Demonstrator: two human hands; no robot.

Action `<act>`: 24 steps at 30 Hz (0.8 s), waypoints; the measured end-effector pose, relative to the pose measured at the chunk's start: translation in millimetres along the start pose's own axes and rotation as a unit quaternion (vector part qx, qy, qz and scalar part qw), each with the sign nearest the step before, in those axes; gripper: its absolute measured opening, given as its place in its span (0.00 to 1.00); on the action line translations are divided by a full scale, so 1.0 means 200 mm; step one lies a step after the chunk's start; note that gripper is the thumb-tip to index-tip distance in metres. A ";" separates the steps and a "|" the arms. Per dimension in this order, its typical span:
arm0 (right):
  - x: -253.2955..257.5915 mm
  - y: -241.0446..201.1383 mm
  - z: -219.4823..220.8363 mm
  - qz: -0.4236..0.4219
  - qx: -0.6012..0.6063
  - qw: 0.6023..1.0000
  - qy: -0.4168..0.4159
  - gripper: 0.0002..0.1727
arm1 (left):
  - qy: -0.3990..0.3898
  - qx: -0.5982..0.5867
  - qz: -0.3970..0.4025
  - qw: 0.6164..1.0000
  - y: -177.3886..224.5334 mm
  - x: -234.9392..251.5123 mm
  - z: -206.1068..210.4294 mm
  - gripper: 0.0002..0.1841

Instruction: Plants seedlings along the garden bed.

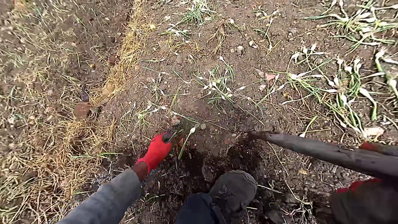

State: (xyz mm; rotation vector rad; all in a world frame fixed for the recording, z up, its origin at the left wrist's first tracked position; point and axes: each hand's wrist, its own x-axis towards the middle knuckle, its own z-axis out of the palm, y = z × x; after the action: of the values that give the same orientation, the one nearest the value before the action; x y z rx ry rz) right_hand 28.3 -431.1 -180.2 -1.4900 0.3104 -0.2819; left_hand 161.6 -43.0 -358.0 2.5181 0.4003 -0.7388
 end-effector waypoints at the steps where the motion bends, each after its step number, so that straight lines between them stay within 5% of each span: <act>1: 0.03 0.11 0.12 0.034 -0.071 0.997 0.016 0.06 | -0.017 -0.011 -0.032 0.999 -0.03 -0.01 0.03 0.21; 3: 0.05 0.49 0.36 0.127 -0.276 0.953 -0.013 0.16 | -0.032 -0.072 -0.039 0.996 -0.04 -0.01 0.09 0.18; 6: 0.08 0.88 0.52 0.235 -0.370 0.892 -0.113 0.20 | -0.044 -0.108 0.004 0.993 0.05 0.02 0.10 0.13; 8: 0.13 0.81 0.44 0.241 -0.360 0.895 -0.101 0.18 | -0.040 -0.061 0.034 0.997 0.12 0.01 0.06 0.14; 11: 0.19 0.49 0.30 0.169 -0.224 0.960 -0.013 0.15 | -0.031 0.029 0.069 0.997 0.07 0.08 0.05 0.19; 14: 0.11 0.27 0.38 0.103 -0.133 0.982 0.080 0.12 | -0.027 0.008 0.049 0.998 0.01 0.06 0.07 0.18; 16: 0.04 0.42 0.50 0.126 -0.244 0.960 0.049 0.14 | -0.018 0.004 0.050 0.999 0.04 0.04 0.07 0.14; 20: 0.00 0.84 0.61 0.304 -0.382 0.861 -0.144 0.22 | -0.026 0.056 0.141 0.988 0.09 -0.03 0.12 0.28; 24: 0.12 0.46 0.45 0.166 -0.318 0.931 -0.070 0.16 | -0.027 0.118 0.120 0.985 0.15 0.08 0.23 0.29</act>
State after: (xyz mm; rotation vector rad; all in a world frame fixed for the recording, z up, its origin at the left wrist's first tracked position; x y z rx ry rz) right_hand 84.1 -351.6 -268.1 -2.0460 0.5664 0.2231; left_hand 166.5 -89.6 -390.7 2.6946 -0.0121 -0.7962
